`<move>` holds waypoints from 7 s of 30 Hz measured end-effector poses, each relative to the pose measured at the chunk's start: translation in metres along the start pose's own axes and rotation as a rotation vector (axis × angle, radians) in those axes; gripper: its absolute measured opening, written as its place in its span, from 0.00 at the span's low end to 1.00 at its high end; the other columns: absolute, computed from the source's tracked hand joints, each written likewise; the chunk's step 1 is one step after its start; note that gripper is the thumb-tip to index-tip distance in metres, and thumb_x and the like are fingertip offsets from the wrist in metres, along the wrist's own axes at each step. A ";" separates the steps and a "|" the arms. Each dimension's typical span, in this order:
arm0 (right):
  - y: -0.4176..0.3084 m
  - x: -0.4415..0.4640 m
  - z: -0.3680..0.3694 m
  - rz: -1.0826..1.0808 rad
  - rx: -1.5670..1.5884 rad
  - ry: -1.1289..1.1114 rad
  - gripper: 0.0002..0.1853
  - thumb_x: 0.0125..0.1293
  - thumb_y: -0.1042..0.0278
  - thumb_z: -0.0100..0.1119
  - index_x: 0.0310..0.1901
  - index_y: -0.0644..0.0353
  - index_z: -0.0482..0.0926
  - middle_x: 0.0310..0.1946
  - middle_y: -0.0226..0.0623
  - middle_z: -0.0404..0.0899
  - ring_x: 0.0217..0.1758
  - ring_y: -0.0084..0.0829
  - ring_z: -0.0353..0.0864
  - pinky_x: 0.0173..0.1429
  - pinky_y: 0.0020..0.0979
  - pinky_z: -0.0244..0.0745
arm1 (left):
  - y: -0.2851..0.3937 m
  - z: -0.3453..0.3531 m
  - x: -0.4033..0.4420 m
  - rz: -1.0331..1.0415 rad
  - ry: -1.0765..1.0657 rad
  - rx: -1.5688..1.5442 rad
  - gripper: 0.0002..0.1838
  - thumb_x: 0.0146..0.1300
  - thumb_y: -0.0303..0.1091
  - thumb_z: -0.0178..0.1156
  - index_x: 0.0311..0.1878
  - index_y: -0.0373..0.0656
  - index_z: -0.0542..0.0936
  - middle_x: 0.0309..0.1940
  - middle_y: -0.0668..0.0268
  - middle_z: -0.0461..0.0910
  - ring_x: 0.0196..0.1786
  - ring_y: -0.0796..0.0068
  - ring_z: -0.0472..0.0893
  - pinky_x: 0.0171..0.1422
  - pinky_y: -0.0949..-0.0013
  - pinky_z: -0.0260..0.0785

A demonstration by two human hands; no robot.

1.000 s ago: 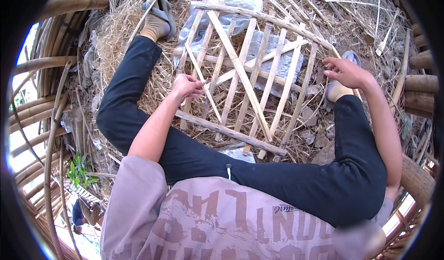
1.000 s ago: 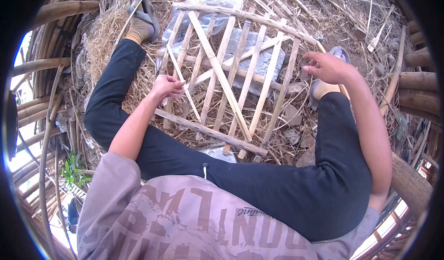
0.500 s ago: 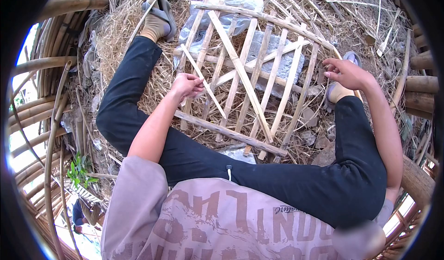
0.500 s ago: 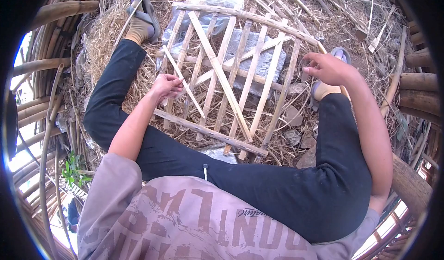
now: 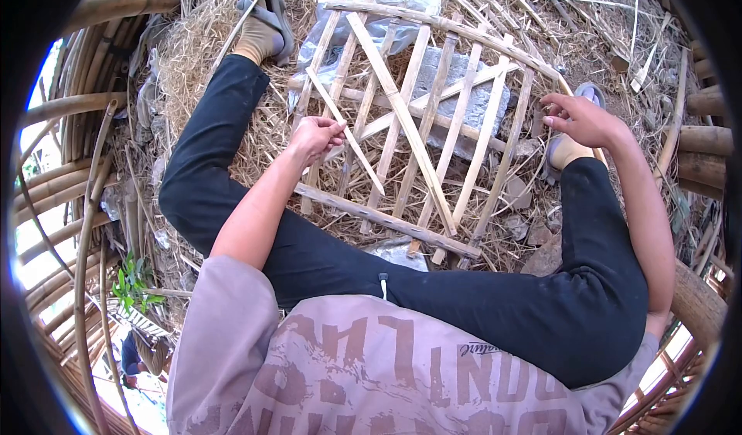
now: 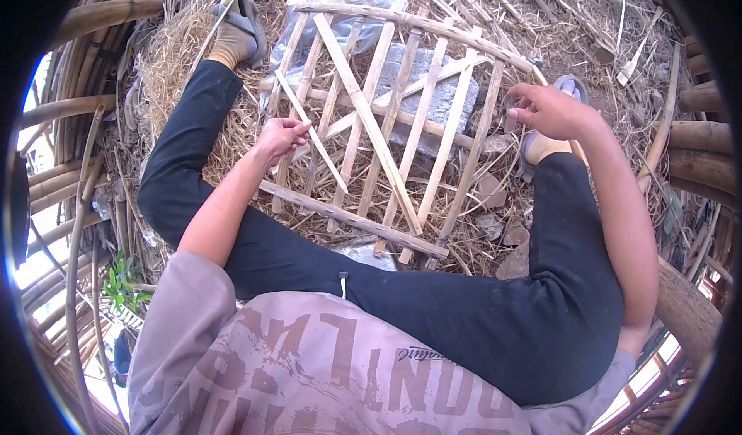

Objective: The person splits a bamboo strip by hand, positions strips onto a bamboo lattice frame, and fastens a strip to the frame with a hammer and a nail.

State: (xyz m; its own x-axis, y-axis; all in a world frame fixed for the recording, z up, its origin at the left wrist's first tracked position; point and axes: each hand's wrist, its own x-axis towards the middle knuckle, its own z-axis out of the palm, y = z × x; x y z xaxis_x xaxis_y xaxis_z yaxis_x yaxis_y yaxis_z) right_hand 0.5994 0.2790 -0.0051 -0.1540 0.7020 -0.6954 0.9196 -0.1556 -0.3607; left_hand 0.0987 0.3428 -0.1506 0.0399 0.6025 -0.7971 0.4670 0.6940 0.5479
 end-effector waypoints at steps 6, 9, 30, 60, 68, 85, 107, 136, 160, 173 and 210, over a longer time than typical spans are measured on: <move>-0.003 -0.003 -0.004 -0.001 0.007 -0.014 0.25 0.75 0.56 0.59 0.67 0.61 0.72 0.51 0.49 0.85 0.55 0.44 0.85 0.60 0.41 0.78 | 0.003 0.007 -0.009 0.041 0.002 0.089 0.10 0.70 0.37 0.68 0.40 0.39 0.85 0.29 0.69 0.86 0.25 0.87 0.80 0.23 0.80 0.65; -0.003 -0.004 -0.003 0.004 -0.016 -0.018 0.25 0.75 0.57 0.59 0.67 0.62 0.72 0.50 0.49 0.85 0.54 0.43 0.85 0.59 0.41 0.78 | 0.003 0.008 -0.013 -0.022 -0.013 -0.078 0.10 0.71 0.36 0.67 0.42 0.38 0.85 0.30 0.67 0.86 0.25 0.86 0.80 0.20 0.80 0.63; 0.003 -0.004 0.006 0.063 0.006 -0.024 0.26 0.75 0.53 0.59 0.66 0.60 0.73 0.50 0.49 0.86 0.54 0.45 0.85 0.60 0.42 0.78 | 0.021 -0.027 0.018 0.313 0.667 0.547 0.28 0.62 0.58 0.66 0.35 0.35 0.84 0.33 0.49 0.87 0.39 0.52 0.86 0.50 0.55 0.77; 0.005 0.054 0.058 0.555 0.895 0.034 0.28 0.73 0.51 0.61 0.65 0.60 0.68 0.59 0.42 0.77 0.65 0.45 0.74 0.66 0.53 0.73 | 0.020 -0.037 0.094 0.293 0.556 0.246 0.31 0.71 0.55 0.52 0.42 0.30 0.87 0.40 0.38 0.85 0.52 0.41 0.85 0.63 0.51 0.72; 0.029 0.059 0.030 0.599 0.945 0.196 0.21 0.74 0.49 0.59 0.58 0.53 0.72 0.46 0.32 0.80 0.50 0.30 0.78 0.59 0.44 0.71 | 0.049 -0.007 0.072 0.309 0.384 0.141 0.33 0.73 0.58 0.52 0.36 0.31 0.86 0.28 0.53 0.87 0.34 0.60 0.87 0.46 0.58 0.76; 0.122 0.046 0.038 0.591 0.982 0.258 0.27 0.72 0.48 0.61 0.65 0.52 0.70 0.56 0.33 0.75 0.55 0.32 0.75 0.68 0.46 0.65 | 0.103 0.080 0.045 0.278 0.344 0.347 0.33 0.69 0.59 0.55 0.45 0.31 0.85 0.46 0.40 0.85 0.56 0.43 0.83 0.65 0.52 0.71; 0.102 0.039 0.014 0.416 0.667 0.546 0.51 0.70 0.46 0.65 0.81 0.63 0.45 0.74 0.59 0.63 0.75 0.48 0.67 0.75 0.46 0.63 | 0.043 0.166 -0.030 0.754 0.574 0.867 0.54 0.69 0.63 0.54 0.83 0.40 0.41 0.83 0.44 0.36 0.85 0.44 0.33 0.82 0.31 0.24; 0.061 0.018 0.007 0.298 0.588 0.282 0.46 0.73 0.43 0.60 0.80 0.60 0.51 0.73 0.56 0.67 0.77 0.45 0.66 0.78 0.46 0.60 | 0.023 0.189 -0.010 0.854 0.552 0.953 0.56 0.66 0.72 0.50 0.82 0.37 0.48 0.84 0.48 0.41 0.84 0.44 0.43 0.80 0.27 0.24; 0.055 0.018 0.008 0.381 0.559 0.200 0.43 0.74 0.41 0.57 0.81 0.53 0.52 0.75 0.48 0.66 0.76 0.42 0.66 0.71 0.47 0.65 | 0.026 0.195 -0.010 0.826 0.588 0.904 0.55 0.63 0.71 0.52 0.81 0.39 0.52 0.82 0.48 0.46 0.83 0.41 0.46 0.78 0.27 0.41; 0.070 0.018 0.013 0.389 0.588 0.160 0.41 0.74 0.42 0.58 0.81 0.47 0.52 0.75 0.46 0.66 0.79 0.42 0.62 0.74 0.53 0.61 | 0.027 0.197 -0.013 0.820 0.589 0.882 0.55 0.62 0.69 0.55 0.81 0.37 0.53 0.82 0.47 0.46 0.82 0.40 0.49 0.77 0.30 0.46; 0.068 0.000 0.009 0.389 0.605 0.204 0.43 0.73 0.43 0.60 0.80 0.54 0.52 0.73 0.51 0.69 0.74 0.45 0.68 0.69 0.46 0.69 | 0.029 0.192 -0.018 0.801 0.576 0.873 0.54 0.64 0.68 0.54 0.81 0.36 0.53 0.83 0.50 0.45 0.82 0.44 0.48 0.79 0.37 0.46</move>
State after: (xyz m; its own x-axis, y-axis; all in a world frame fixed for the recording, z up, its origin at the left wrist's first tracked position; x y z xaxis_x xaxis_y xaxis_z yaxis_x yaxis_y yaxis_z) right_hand 0.6586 0.2620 -0.0355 0.2664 0.6237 -0.7349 0.5253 -0.7332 -0.4319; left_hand 0.2812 0.2761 -0.1687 0.2924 0.9562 0.0103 0.9117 -0.2820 0.2989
